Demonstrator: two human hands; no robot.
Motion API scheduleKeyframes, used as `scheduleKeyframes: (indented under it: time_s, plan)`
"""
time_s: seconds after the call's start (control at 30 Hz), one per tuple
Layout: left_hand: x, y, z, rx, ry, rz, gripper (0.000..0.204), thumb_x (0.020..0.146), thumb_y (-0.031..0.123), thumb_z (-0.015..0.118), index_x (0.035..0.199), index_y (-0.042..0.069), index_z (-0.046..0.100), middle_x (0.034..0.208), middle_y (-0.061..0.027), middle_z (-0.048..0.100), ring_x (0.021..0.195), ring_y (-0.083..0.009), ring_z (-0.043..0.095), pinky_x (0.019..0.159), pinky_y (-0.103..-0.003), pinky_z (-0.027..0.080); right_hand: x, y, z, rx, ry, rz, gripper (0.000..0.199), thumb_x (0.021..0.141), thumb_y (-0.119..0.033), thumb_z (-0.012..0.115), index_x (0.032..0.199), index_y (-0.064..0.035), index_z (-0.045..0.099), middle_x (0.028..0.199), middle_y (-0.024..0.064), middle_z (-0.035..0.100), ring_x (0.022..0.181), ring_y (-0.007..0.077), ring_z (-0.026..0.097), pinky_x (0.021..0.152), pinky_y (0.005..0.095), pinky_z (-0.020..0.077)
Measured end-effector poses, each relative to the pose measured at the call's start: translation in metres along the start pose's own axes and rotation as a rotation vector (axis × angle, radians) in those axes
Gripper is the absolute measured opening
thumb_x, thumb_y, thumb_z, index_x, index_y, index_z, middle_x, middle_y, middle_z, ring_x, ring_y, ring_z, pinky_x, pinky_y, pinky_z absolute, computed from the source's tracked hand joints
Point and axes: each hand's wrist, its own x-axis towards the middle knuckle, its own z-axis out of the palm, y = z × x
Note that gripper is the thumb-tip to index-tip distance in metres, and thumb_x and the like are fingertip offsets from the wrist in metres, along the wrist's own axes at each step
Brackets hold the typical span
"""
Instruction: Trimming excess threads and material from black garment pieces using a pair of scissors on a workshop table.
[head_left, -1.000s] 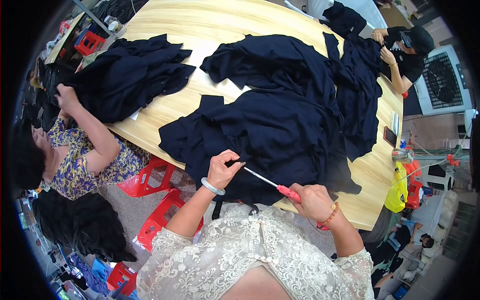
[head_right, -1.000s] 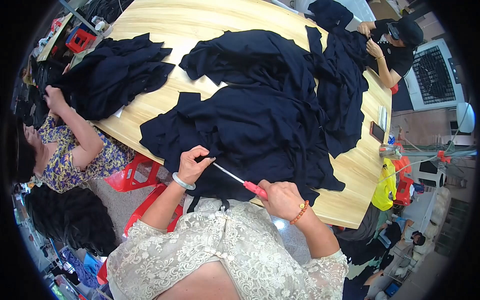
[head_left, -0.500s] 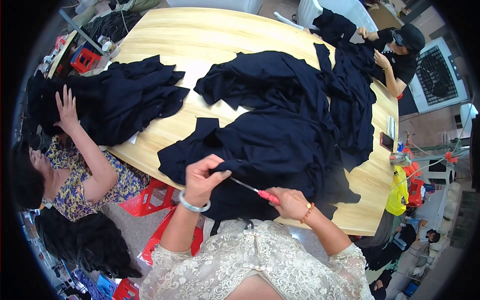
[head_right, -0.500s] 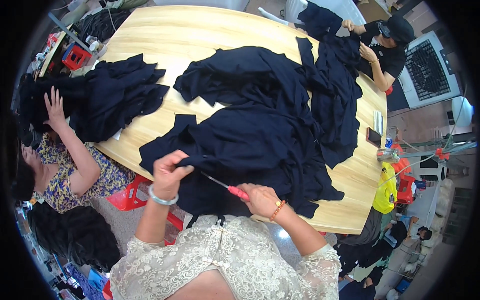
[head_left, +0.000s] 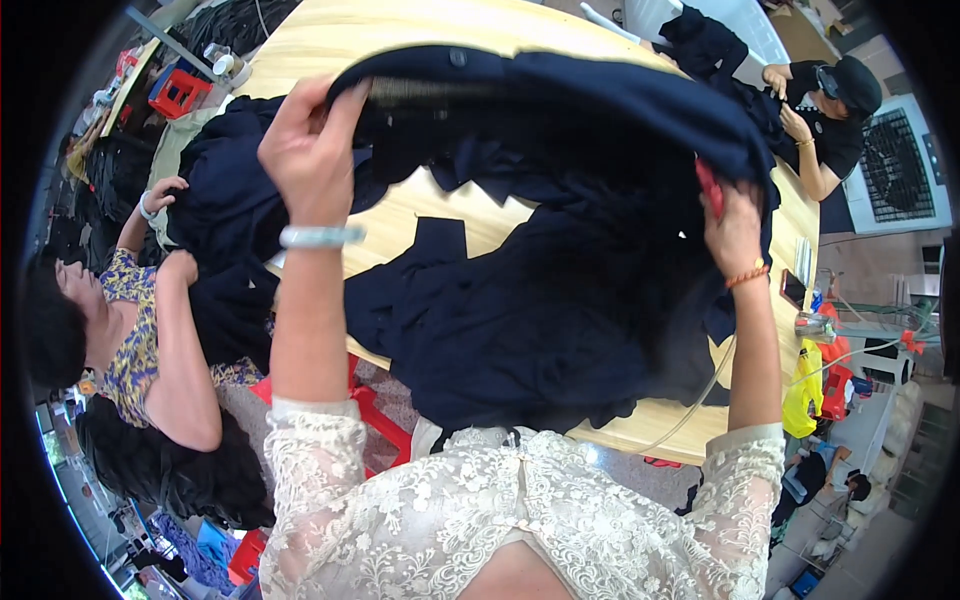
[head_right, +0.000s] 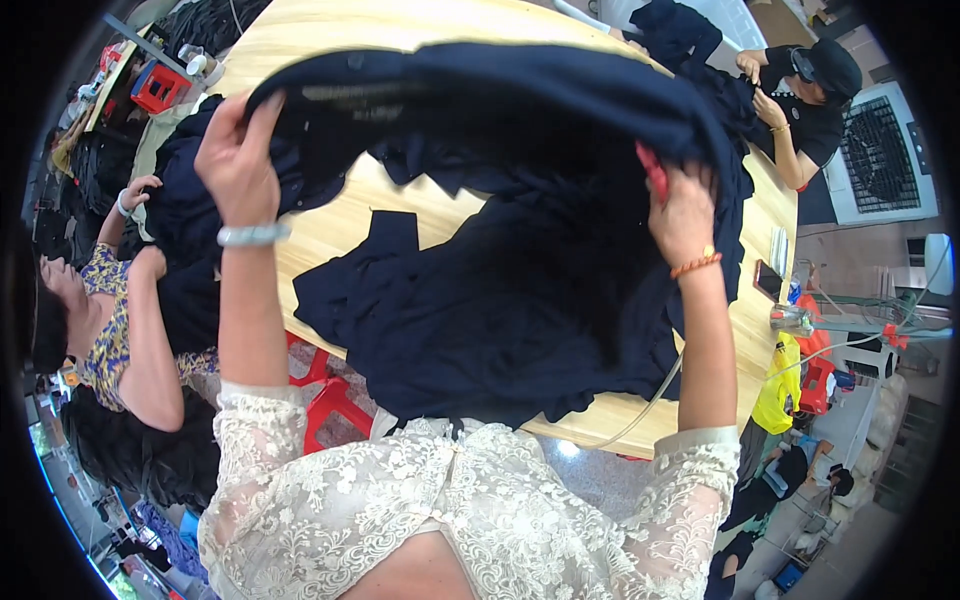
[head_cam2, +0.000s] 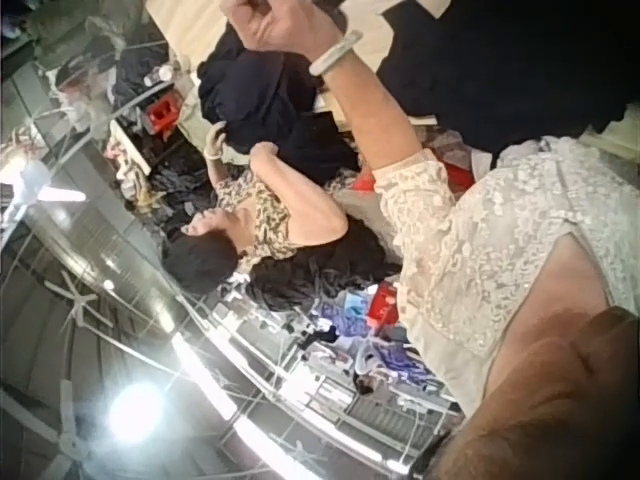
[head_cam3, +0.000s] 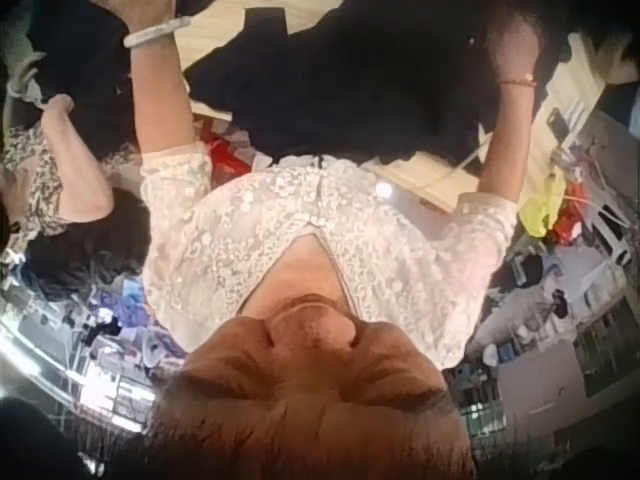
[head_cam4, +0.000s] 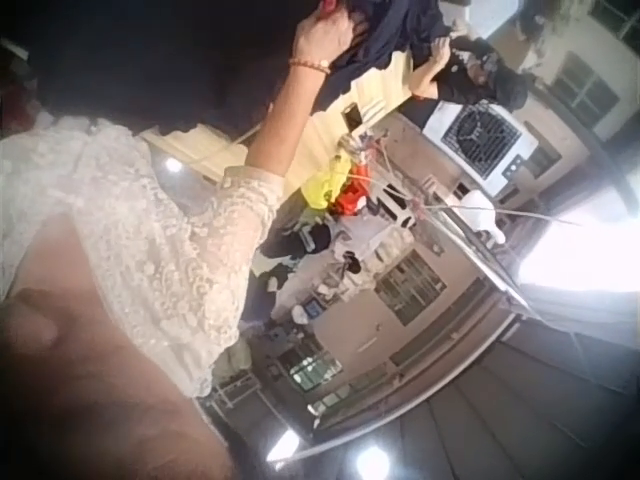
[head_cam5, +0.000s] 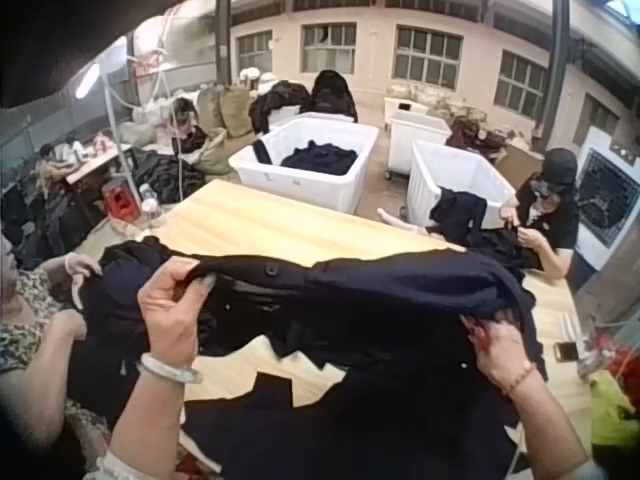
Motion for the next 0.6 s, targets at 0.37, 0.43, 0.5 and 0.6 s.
scheduleKeyframes:
  time_s: [0.37, 0.43, 0.5, 0.6]
  plan:
    - [-0.232, -0.028, -0.077, 0.57, -0.597, -0.624, 0.032, 0.074, 0.011, 0.072, 0.103, 0.0, 0.063, 0.089, -0.0129, 0.06, 0.078, -0.0248, 0.059, 0.073, -0.033, 0.05, -0.132, -0.069, 0.001, 0.509, -0.617, 0.543, 0.033, 0.082, -0.033, 0.068, 0.08, -0.0003, 0.064, 0.071, 0.0245, 0.061, 0.071, 0.0423, 0.061, 0.062, 0.0456, 0.0493]
    - [-0.285, -0.024, -0.108, 0.749, -0.602, -0.697, 0.041, 0.072, 0.013, 0.074, 0.109, 0.0, 0.06, 0.095, -0.0158, 0.058, 0.082, -0.0296, 0.057, 0.075, -0.037, 0.049, -0.171, -0.079, 0.001, 0.496, -0.67, 0.537, 0.037, 0.079, -0.035, 0.071, 0.072, -0.0005, 0.06, 0.065, 0.0234, 0.059, 0.065, 0.042, 0.06, 0.057, 0.0442, 0.0479]
    - [-0.322, -0.022, -0.126, 0.908, -0.614, -0.628, 0.045, 0.07, 0.012, 0.075, 0.111, 0.0, 0.058, 0.097, -0.0174, 0.057, 0.085, -0.034, 0.057, 0.078, -0.04, 0.048, -0.201, -0.1, -0.011, 0.677, -0.602, 0.524, 0.035, 0.07, -0.031, 0.079, 0.071, -0.0018, 0.059, 0.067, 0.0194, 0.06, 0.064, 0.0385, 0.06, 0.057, 0.0401, 0.048]
    - [-0.34, -0.023, -0.131, 0.857, -0.478, -0.777, 0.035, 0.071, 0.011, 0.074, 0.101, -0.002, 0.061, 0.096, -0.0181, 0.062, 0.09, -0.0344, 0.061, 0.079, -0.039, 0.049, -0.231, -0.131, -0.016, 0.682, -0.572, 0.22, 0.06, 0.062, -0.031, 0.084, 0.108, -0.0026, 0.057, 0.1, 0.0191, 0.062, 0.089, 0.0354, 0.062, 0.076, 0.04, 0.0505]
